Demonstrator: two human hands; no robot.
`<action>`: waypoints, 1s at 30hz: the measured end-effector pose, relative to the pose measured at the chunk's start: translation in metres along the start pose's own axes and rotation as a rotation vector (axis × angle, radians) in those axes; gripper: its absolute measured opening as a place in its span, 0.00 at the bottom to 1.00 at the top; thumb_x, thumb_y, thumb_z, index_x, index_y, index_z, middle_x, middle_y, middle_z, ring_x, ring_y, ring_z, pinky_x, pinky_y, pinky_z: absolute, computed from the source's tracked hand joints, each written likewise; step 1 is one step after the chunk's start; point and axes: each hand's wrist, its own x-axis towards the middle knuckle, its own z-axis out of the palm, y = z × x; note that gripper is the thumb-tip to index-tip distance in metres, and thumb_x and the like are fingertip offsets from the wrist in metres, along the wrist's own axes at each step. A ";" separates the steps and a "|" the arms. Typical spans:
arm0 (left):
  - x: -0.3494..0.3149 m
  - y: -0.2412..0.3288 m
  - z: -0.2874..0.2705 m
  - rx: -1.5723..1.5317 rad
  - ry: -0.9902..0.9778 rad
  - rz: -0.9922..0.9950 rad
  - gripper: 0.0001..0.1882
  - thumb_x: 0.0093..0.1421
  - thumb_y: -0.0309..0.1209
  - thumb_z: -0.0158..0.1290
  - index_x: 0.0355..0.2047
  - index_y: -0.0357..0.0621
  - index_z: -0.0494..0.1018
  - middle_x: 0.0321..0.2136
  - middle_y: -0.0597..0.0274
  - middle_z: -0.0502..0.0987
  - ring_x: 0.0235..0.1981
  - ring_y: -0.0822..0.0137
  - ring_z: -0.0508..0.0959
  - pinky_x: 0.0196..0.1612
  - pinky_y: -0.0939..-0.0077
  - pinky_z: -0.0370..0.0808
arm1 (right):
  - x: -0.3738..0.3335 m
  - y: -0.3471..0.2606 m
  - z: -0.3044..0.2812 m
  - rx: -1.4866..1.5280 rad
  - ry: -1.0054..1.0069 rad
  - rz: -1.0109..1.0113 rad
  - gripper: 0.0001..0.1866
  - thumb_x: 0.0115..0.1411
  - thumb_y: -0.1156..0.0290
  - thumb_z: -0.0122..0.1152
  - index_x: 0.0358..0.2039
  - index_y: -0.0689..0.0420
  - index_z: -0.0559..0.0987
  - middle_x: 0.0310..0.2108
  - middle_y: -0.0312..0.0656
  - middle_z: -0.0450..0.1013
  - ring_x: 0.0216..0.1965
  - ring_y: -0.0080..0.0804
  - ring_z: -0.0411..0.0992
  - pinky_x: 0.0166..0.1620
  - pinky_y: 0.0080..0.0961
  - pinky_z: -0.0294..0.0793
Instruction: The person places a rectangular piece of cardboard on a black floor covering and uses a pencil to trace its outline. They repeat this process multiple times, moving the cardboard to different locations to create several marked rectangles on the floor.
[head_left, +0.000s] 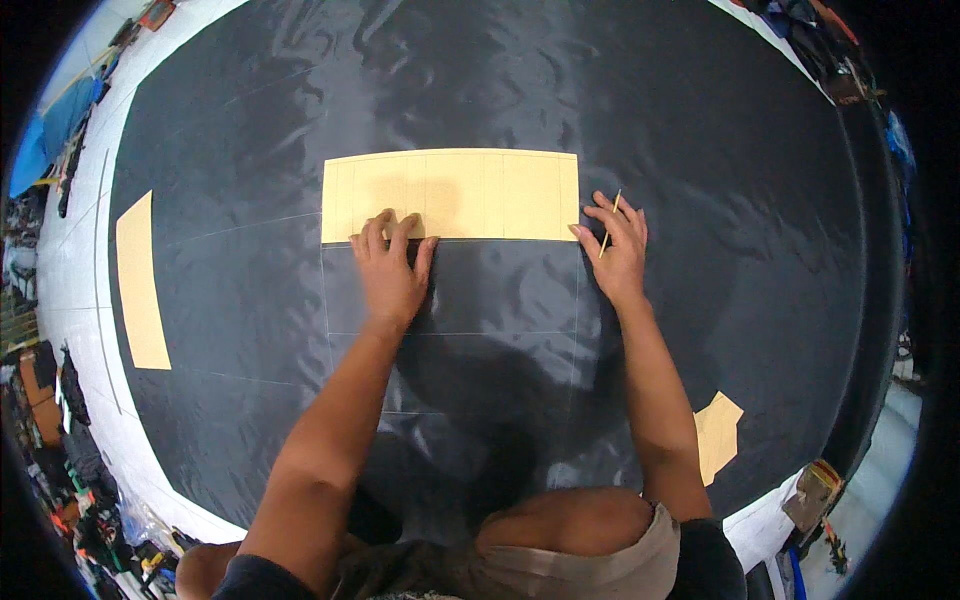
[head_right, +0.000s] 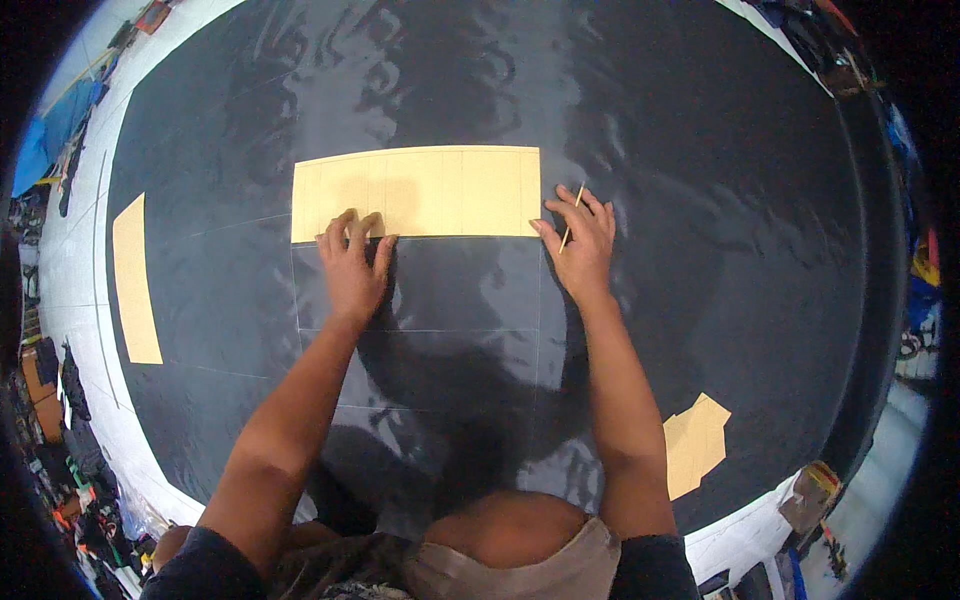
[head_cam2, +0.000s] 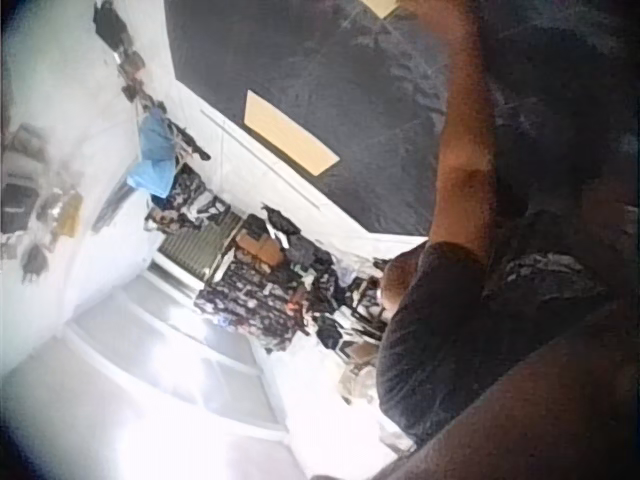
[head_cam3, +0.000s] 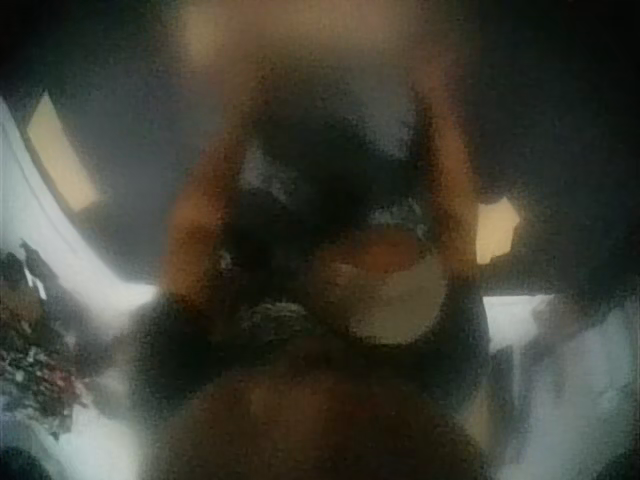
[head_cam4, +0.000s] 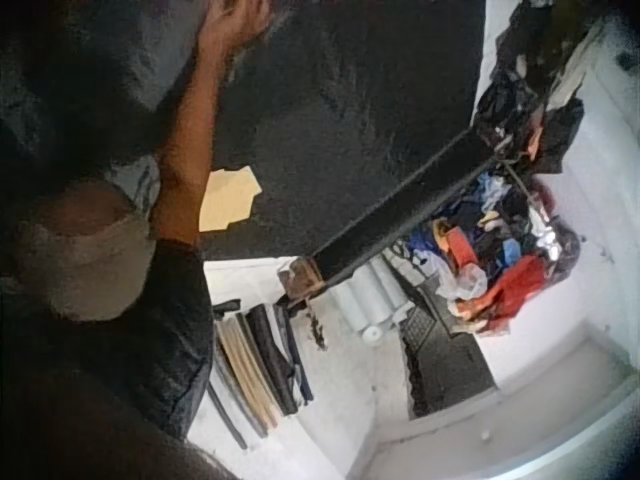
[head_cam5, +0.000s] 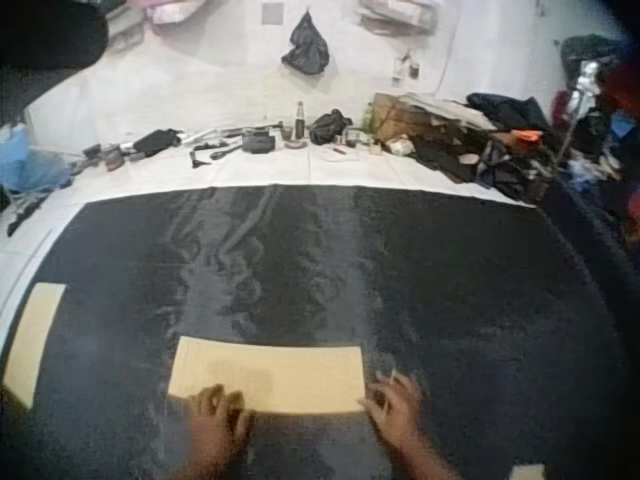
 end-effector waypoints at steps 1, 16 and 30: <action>0.000 -0.001 -0.001 -0.004 0.007 0.000 0.22 0.61 0.43 0.62 0.54 0.51 0.76 0.58 0.49 0.69 0.63 0.45 0.65 0.67 0.36 0.56 | 0.000 -0.001 0.001 0.004 -0.004 0.001 0.18 0.56 0.59 0.73 0.45 0.51 0.83 0.58 0.37 0.76 0.66 0.46 0.64 0.71 0.57 0.49; 0.009 -0.019 0.003 -0.009 0.068 -0.109 0.27 0.63 0.48 0.59 0.58 0.49 0.73 0.63 0.43 0.64 0.67 0.37 0.60 0.70 0.38 0.53 | -0.004 -0.002 0.001 -0.076 -0.077 0.026 0.15 0.59 0.66 0.71 0.46 0.53 0.81 0.61 0.38 0.74 0.68 0.49 0.62 0.72 0.54 0.48; 0.008 -0.014 0.003 -0.026 0.067 -0.125 0.27 0.62 0.49 0.59 0.56 0.48 0.74 0.62 0.45 0.64 0.68 0.41 0.59 0.69 0.29 0.48 | -0.001 0.000 -0.004 -0.083 -0.095 0.052 0.15 0.59 0.67 0.71 0.45 0.55 0.81 0.61 0.39 0.74 0.69 0.48 0.61 0.73 0.52 0.47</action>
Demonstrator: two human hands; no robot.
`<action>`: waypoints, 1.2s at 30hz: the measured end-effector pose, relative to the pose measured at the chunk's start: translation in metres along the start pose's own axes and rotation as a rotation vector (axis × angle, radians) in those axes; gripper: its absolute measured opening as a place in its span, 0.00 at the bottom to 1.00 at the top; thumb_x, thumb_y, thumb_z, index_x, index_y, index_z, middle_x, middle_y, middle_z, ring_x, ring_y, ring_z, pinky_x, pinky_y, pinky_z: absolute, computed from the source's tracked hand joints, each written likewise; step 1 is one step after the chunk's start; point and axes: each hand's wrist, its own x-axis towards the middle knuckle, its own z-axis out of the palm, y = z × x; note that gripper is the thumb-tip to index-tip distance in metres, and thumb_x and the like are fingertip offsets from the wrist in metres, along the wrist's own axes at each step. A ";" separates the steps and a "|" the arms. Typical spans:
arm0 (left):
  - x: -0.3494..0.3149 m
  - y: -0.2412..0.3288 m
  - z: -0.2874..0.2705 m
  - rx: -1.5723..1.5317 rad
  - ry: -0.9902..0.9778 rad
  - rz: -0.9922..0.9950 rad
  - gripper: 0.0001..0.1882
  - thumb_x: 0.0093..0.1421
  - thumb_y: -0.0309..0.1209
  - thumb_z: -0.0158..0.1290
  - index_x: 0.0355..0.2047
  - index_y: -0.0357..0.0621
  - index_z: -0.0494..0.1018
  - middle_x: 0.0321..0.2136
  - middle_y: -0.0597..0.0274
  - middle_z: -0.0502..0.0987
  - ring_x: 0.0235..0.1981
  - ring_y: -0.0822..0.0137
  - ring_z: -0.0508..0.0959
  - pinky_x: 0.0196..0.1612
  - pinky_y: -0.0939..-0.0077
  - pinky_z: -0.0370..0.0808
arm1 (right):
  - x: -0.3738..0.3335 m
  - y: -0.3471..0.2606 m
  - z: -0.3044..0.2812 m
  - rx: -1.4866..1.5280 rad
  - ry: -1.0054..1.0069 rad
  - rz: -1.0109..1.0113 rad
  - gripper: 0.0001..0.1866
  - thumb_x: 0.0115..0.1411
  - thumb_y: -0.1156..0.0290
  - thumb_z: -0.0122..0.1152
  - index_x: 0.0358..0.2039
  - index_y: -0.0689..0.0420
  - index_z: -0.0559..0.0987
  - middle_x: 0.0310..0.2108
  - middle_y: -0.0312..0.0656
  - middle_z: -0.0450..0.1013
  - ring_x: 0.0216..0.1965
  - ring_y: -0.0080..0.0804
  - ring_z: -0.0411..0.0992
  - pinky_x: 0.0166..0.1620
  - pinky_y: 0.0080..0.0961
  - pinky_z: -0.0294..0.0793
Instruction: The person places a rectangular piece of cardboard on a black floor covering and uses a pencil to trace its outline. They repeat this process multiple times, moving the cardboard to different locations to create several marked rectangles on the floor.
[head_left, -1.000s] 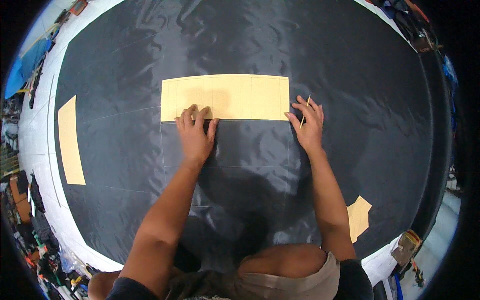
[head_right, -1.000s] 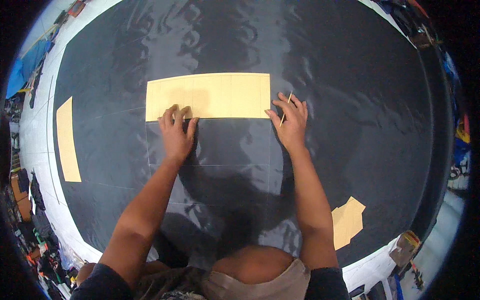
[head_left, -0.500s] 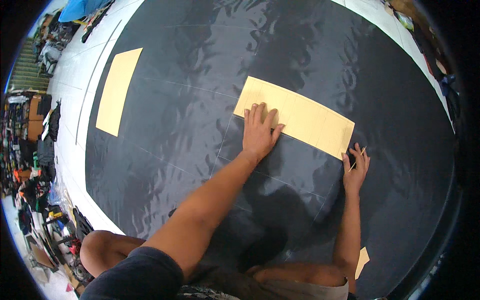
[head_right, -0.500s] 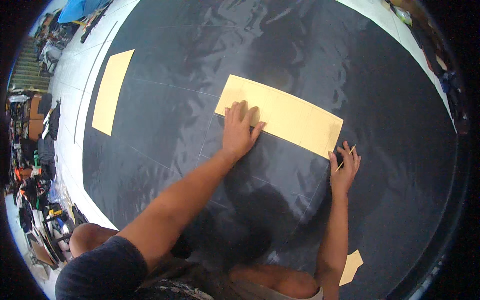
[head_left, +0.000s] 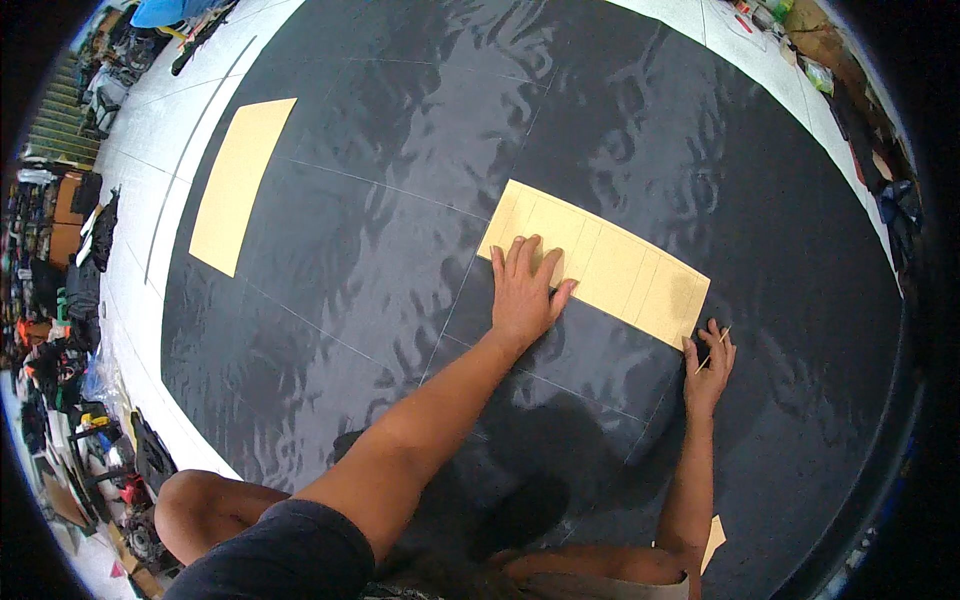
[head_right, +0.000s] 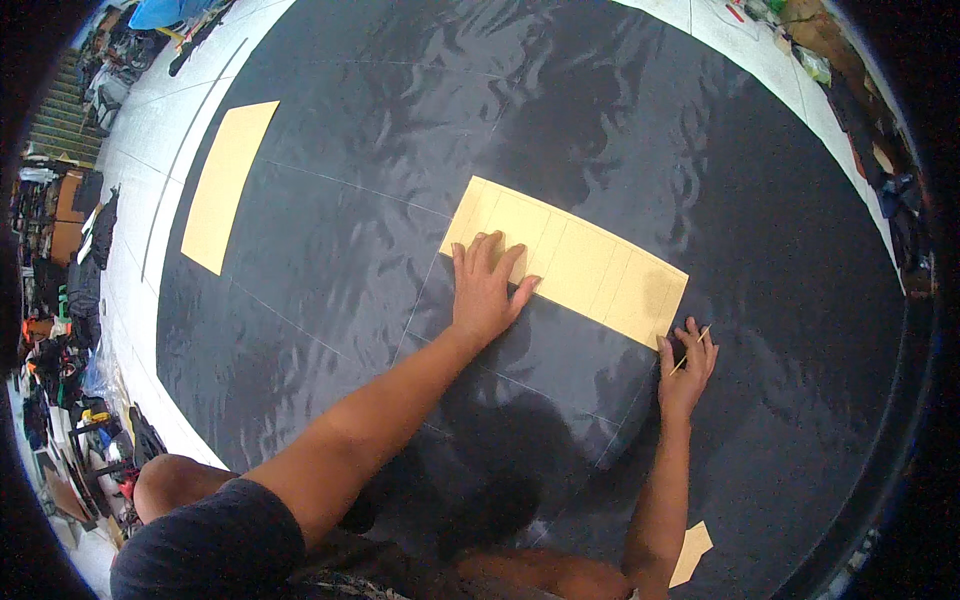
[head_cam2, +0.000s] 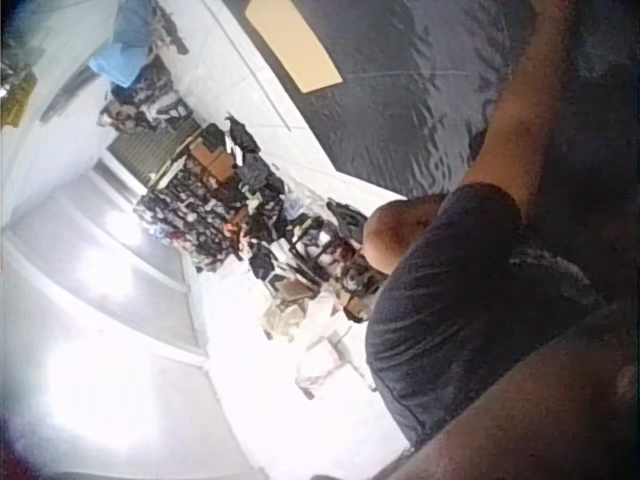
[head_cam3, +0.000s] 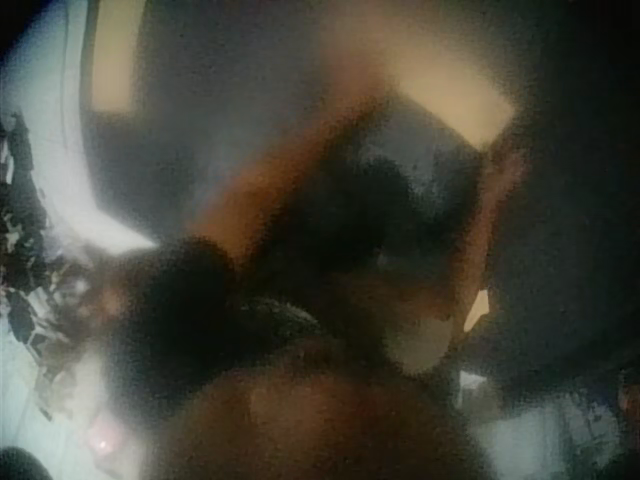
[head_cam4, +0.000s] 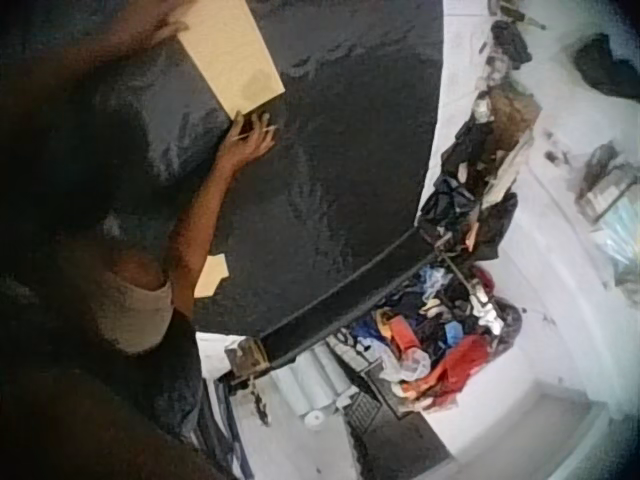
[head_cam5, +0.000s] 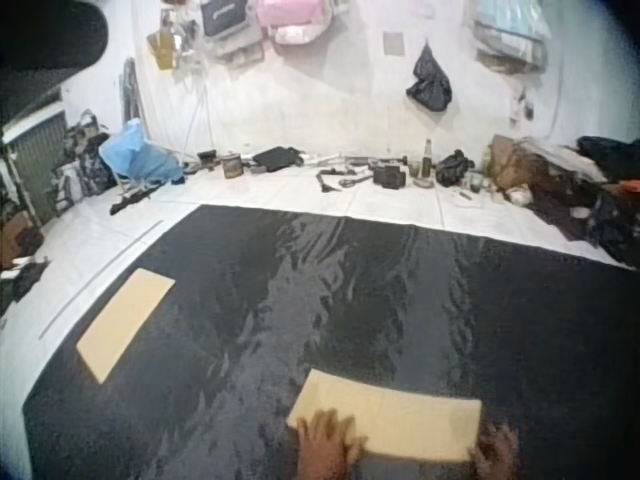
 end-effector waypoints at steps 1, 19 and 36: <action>-0.001 0.000 0.000 -0.003 -0.019 -0.007 0.27 0.63 0.50 0.58 0.57 0.48 0.73 0.63 0.45 0.64 0.69 0.41 0.58 0.70 0.29 0.47 | -0.001 0.000 -0.001 0.006 -0.009 0.007 0.15 0.59 0.67 0.71 0.45 0.55 0.81 0.61 0.39 0.74 0.69 0.48 0.61 0.73 0.52 0.47; 0.001 -0.006 0.001 0.089 -0.043 0.039 0.30 0.61 0.52 0.59 0.57 0.47 0.74 0.63 0.44 0.64 0.68 0.40 0.60 0.69 0.29 0.47 | -0.002 0.004 0.002 0.079 0.061 -0.049 0.18 0.54 0.64 0.75 0.43 0.56 0.83 0.58 0.41 0.76 0.66 0.50 0.65 0.69 0.51 0.54; 0.016 0.009 -0.016 0.153 -0.169 0.032 0.41 0.54 0.59 0.64 0.61 0.49 0.70 0.59 0.43 0.67 0.64 0.44 0.62 0.66 0.37 0.53 | 0.013 0.003 -0.007 0.321 0.147 0.207 0.12 0.64 0.68 0.61 0.46 0.55 0.79 0.51 0.41 0.79 0.61 0.42 0.69 0.65 0.45 0.62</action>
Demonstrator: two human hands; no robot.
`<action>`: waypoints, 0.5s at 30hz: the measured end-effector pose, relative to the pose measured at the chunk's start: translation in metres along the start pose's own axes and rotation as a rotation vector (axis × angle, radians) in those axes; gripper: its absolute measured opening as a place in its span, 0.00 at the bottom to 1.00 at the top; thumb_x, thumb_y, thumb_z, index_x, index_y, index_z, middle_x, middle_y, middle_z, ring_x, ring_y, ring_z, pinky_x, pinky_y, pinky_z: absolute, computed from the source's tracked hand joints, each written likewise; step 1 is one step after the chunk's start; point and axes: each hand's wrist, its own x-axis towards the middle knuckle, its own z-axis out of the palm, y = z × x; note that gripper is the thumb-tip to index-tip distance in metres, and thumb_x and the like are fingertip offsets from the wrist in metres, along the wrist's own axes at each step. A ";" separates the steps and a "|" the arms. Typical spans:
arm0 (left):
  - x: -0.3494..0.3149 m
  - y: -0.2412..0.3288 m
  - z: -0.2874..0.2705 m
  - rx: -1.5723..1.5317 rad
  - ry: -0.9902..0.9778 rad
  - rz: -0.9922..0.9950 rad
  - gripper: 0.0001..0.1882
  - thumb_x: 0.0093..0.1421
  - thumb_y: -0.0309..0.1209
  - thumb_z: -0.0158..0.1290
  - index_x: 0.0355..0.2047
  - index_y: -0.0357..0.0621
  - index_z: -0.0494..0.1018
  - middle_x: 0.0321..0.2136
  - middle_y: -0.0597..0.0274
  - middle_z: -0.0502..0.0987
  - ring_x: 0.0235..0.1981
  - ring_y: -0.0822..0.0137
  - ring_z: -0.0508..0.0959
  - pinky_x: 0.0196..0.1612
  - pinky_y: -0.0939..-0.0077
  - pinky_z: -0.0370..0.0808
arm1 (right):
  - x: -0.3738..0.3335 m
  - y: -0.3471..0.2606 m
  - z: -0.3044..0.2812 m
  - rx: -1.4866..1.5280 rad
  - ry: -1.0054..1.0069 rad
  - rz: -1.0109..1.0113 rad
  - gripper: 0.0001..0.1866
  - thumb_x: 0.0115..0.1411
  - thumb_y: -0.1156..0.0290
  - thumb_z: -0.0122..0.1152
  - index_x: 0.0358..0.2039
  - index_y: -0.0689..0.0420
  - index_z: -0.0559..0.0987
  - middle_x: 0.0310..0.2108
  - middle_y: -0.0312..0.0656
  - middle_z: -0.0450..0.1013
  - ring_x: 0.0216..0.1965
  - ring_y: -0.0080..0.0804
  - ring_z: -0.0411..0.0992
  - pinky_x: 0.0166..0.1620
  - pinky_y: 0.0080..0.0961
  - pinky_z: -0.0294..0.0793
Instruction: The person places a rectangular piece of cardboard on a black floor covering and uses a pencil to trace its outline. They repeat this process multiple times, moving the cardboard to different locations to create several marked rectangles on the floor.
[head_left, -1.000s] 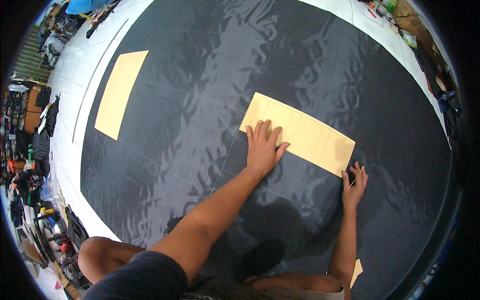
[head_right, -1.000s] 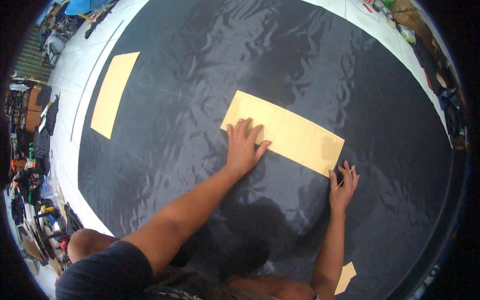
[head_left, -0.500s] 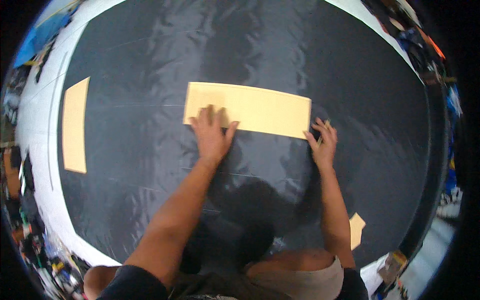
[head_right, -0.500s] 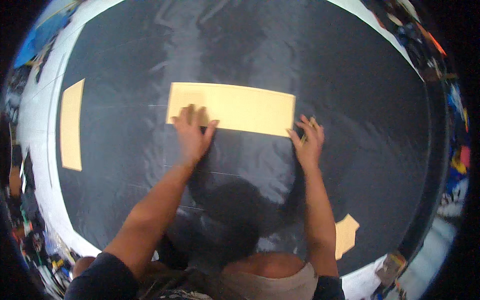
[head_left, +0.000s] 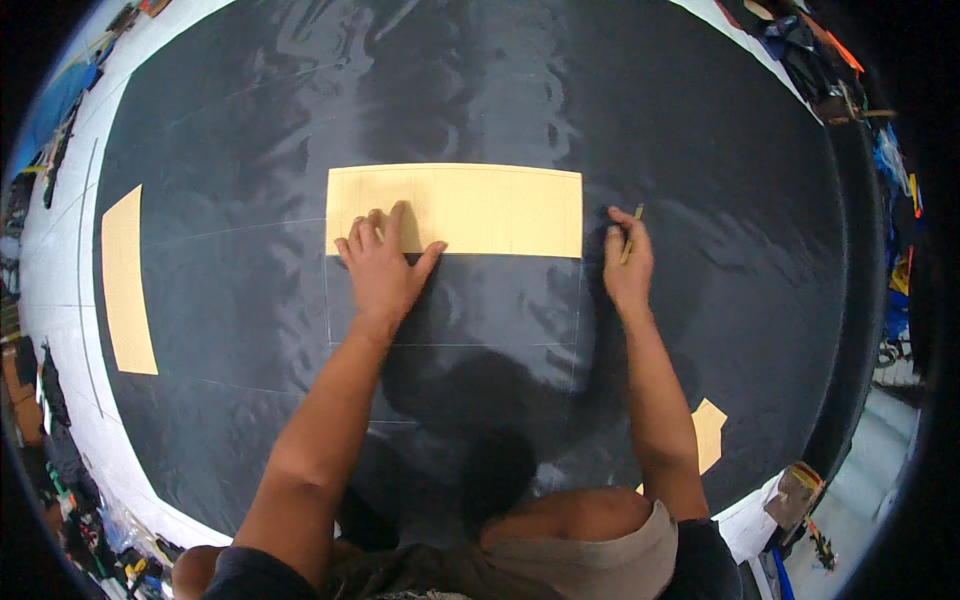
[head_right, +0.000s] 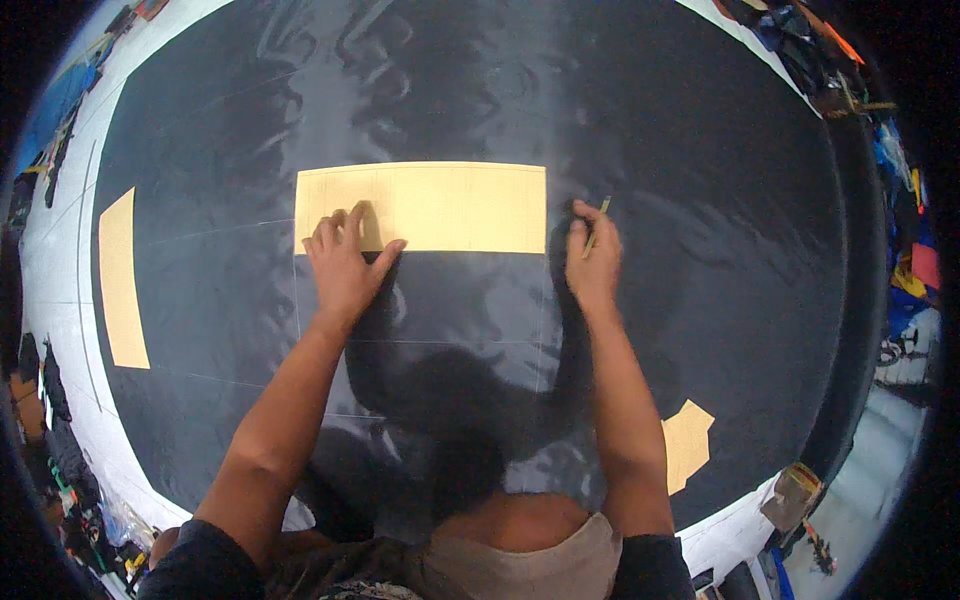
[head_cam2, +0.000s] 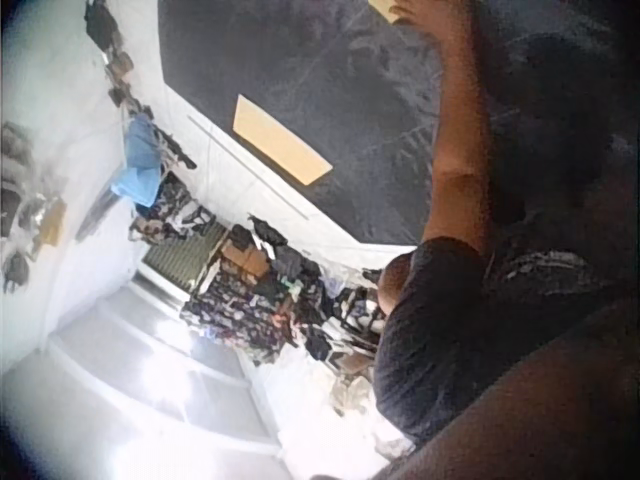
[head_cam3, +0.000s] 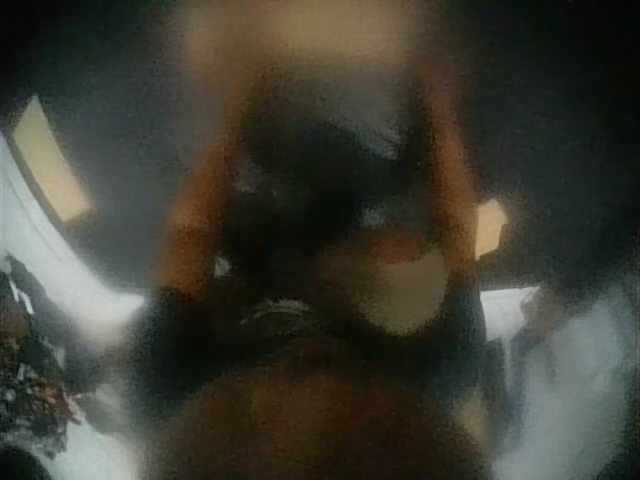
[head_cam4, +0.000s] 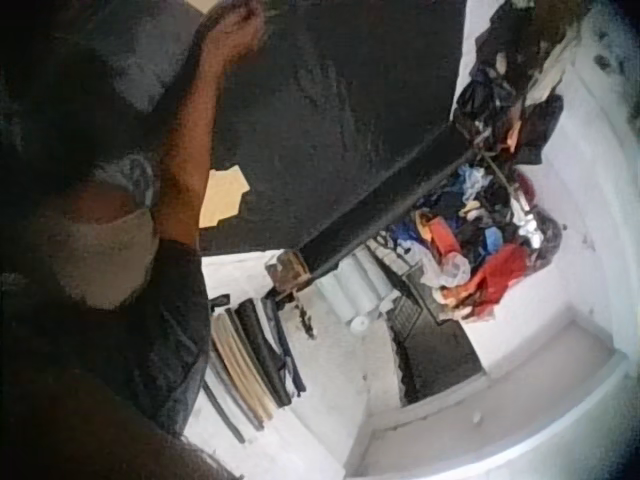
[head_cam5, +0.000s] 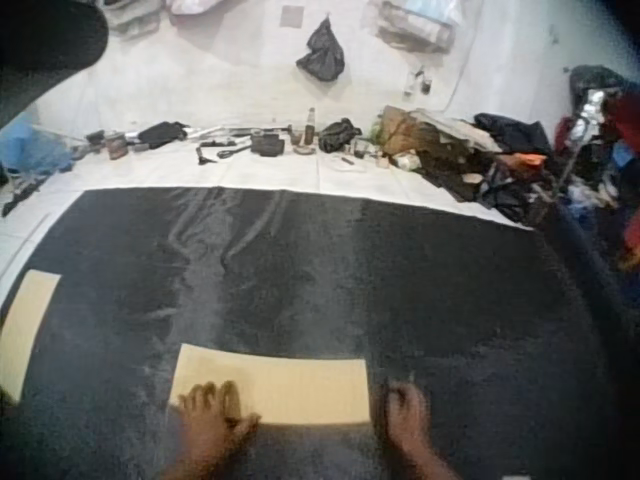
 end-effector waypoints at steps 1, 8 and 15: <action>0.004 0.004 -0.004 0.007 -0.018 -0.004 0.42 0.54 0.59 0.64 0.61 0.49 0.69 0.57 0.42 0.68 0.63 0.42 0.63 0.65 0.38 0.56 | 0.005 0.000 0.002 0.110 0.048 0.101 0.11 0.65 0.69 0.58 0.47 0.56 0.79 0.49 0.42 0.79 0.60 0.42 0.69 0.63 0.42 0.64; 0.023 0.008 -0.022 0.051 -0.235 -0.151 0.50 0.48 0.58 0.69 0.67 0.51 0.64 0.68 0.34 0.54 0.69 0.31 0.54 0.64 0.29 0.56 | 0.045 -0.119 0.088 0.209 -0.246 -0.150 0.16 0.69 0.69 0.52 0.54 0.61 0.73 0.49 0.50 0.76 0.52 0.40 0.76 0.57 0.34 0.71; 0.040 0.018 -0.034 0.030 -0.461 -0.262 0.54 0.48 0.56 0.70 0.69 0.45 0.59 0.72 0.30 0.44 0.73 0.28 0.44 0.65 0.23 0.53 | 0.057 -0.214 0.203 0.425 -0.688 -0.095 0.16 0.68 0.62 0.59 0.49 0.58 0.83 0.45 0.46 0.80 0.46 0.39 0.80 0.52 0.32 0.76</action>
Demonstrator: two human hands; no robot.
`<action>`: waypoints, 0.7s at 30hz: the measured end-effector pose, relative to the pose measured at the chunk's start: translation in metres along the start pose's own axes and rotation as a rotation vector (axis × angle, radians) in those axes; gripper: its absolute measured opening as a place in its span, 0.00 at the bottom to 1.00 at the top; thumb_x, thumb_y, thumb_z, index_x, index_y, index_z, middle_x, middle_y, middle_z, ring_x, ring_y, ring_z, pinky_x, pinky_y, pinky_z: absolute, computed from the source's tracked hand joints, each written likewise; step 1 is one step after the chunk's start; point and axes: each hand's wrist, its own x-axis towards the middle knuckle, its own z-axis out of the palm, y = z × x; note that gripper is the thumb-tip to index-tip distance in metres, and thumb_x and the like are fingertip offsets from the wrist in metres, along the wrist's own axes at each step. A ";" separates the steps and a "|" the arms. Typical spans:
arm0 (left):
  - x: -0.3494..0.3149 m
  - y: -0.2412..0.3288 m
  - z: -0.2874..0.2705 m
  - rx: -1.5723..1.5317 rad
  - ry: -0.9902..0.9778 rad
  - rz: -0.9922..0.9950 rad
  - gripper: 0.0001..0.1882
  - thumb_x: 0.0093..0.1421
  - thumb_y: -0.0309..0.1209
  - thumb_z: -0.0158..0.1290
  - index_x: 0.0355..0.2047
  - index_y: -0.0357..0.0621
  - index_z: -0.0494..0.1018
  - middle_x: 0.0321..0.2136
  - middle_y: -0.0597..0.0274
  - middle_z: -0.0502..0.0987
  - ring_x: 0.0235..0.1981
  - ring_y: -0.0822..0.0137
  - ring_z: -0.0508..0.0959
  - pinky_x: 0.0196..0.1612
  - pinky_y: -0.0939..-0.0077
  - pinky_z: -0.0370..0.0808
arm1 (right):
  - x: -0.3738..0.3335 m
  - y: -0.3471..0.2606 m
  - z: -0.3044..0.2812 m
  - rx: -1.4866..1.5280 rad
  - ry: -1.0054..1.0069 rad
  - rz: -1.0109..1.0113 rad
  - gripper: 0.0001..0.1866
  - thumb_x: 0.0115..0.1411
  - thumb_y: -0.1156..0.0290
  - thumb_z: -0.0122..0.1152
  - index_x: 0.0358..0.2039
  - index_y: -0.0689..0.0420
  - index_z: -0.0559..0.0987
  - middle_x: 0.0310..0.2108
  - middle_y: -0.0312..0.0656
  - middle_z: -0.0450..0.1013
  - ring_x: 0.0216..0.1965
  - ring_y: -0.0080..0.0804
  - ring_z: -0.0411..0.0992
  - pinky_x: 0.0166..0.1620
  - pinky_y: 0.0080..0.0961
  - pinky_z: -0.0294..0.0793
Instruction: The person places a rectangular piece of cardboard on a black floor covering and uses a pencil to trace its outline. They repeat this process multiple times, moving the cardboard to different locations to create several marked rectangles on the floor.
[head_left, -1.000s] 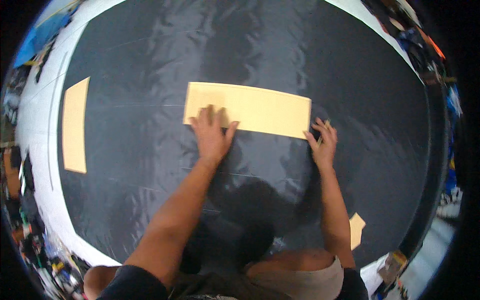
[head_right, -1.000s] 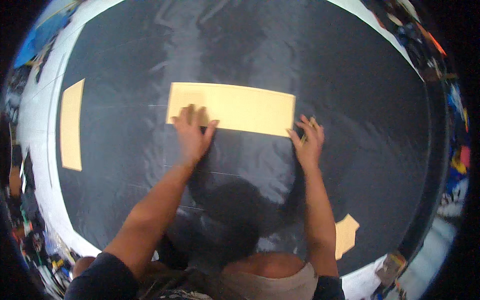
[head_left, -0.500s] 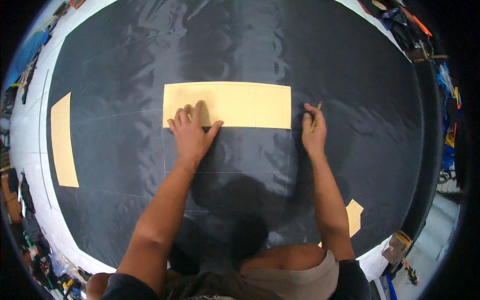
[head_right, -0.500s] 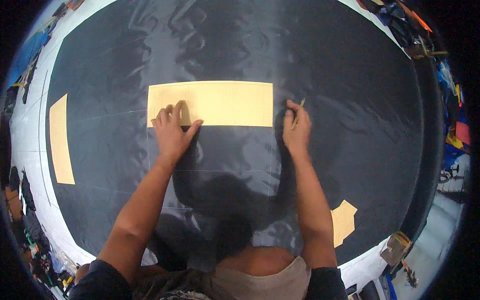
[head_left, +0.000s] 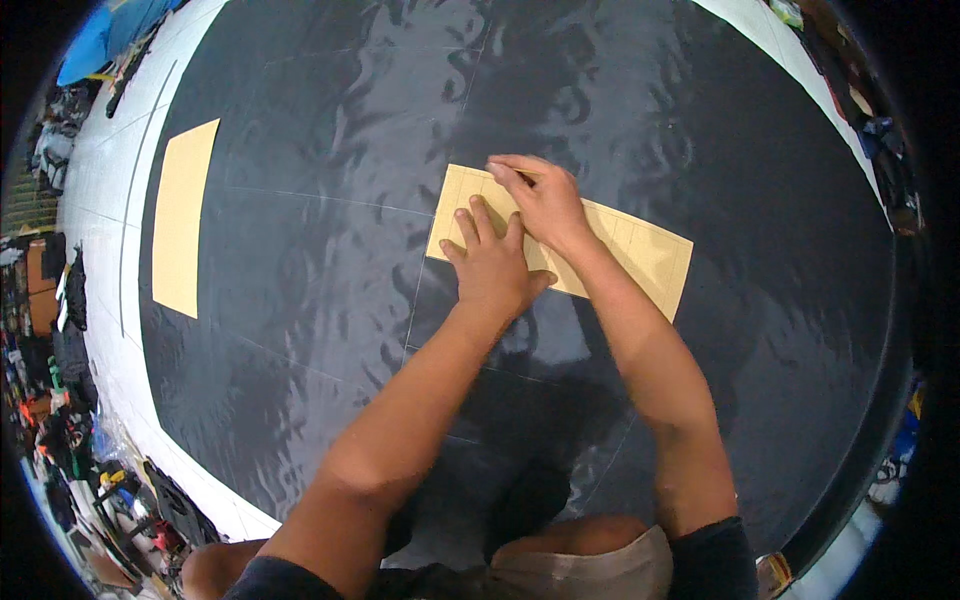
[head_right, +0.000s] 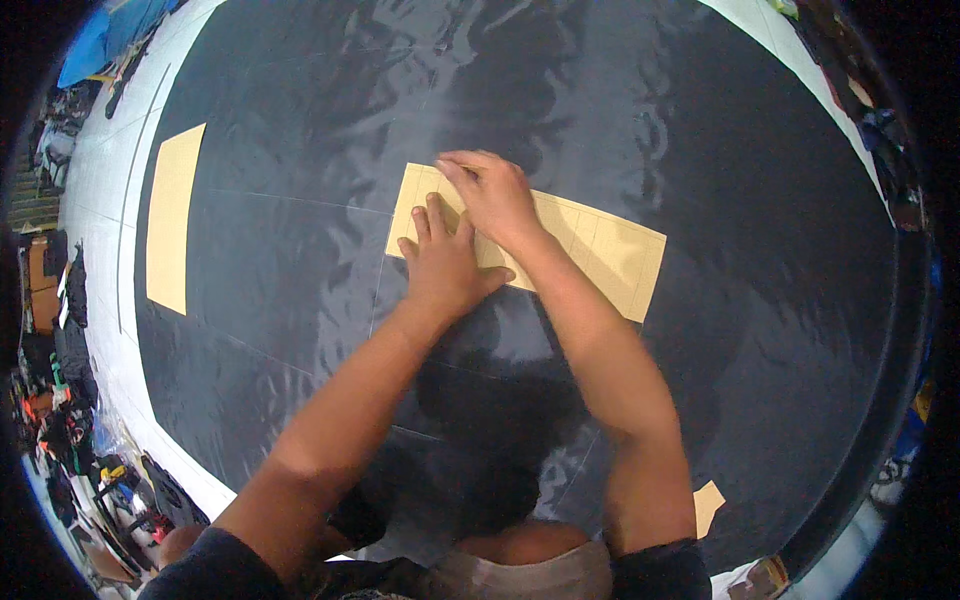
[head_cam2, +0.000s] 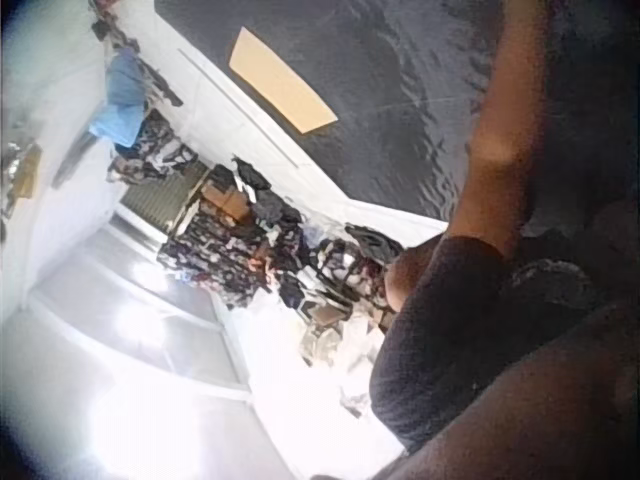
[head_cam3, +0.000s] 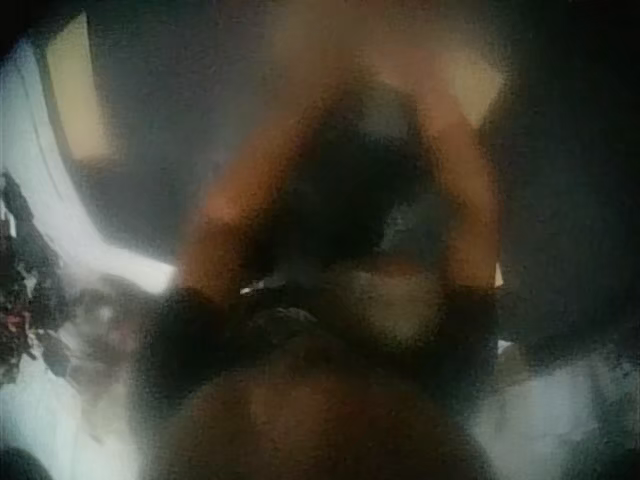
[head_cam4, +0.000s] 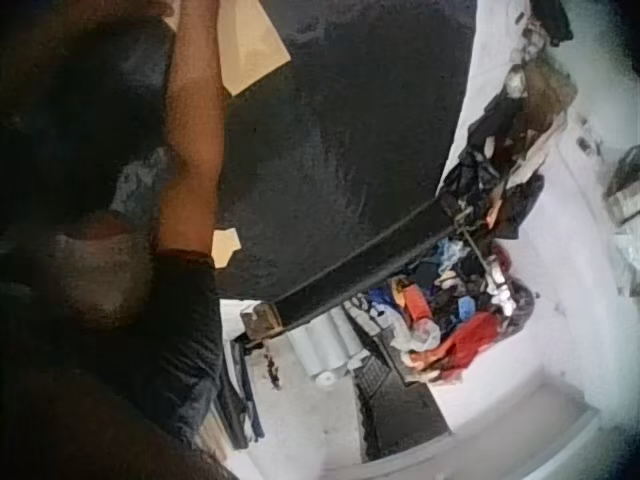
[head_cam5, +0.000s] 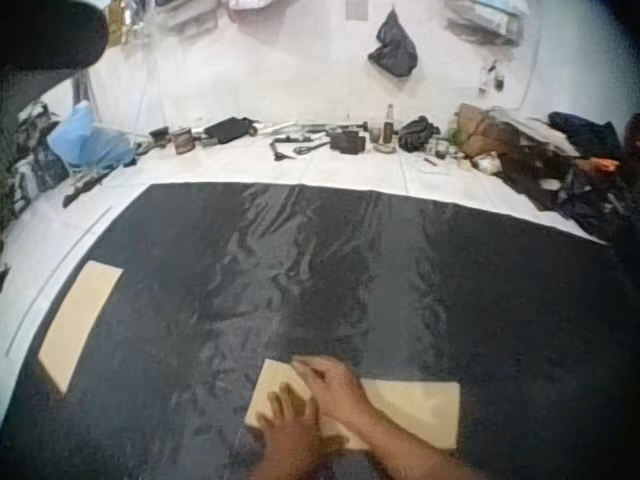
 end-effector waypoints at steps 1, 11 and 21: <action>-0.001 0.001 0.000 -0.013 0.040 0.021 0.56 0.48 0.56 0.70 0.70 0.44 0.57 0.72 0.30 0.44 0.73 0.28 0.45 0.64 0.22 0.53 | 0.006 -0.006 0.008 -0.083 0.009 -0.060 0.16 0.68 0.62 0.59 0.49 0.58 0.84 0.45 0.47 0.81 0.46 0.39 0.80 0.51 0.33 0.76; 0.002 -0.002 0.006 0.021 0.031 0.002 0.60 0.48 0.60 0.68 0.72 0.47 0.53 0.72 0.31 0.47 0.72 0.29 0.46 0.63 0.20 0.54 | 0.029 -0.011 0.033 -0.150 -0.050 -0.035 0.13 0.66 0.63 0.60 0.43 0.57 0.84 0.40 0.48 0.83 0.42 0.45 0.82 0.47 0.37 0.78; 0.004 0.008 0.000 0.083 0.000 0.014 0.58 0.47 0.59 0.68 0.73 0.58 0.53 0.71 0.29 0.47 0.72 0.27 0.47 0.62 0.23 0.58 | 0.010 0.017 -0.011 -0.408 -0.002 -0.185 0.11 0.64 0.66 0.61 0.42 0.61 0.81 0.41 0.48 0.81 0.40 0.49 0.79 0.44 0.37 0.77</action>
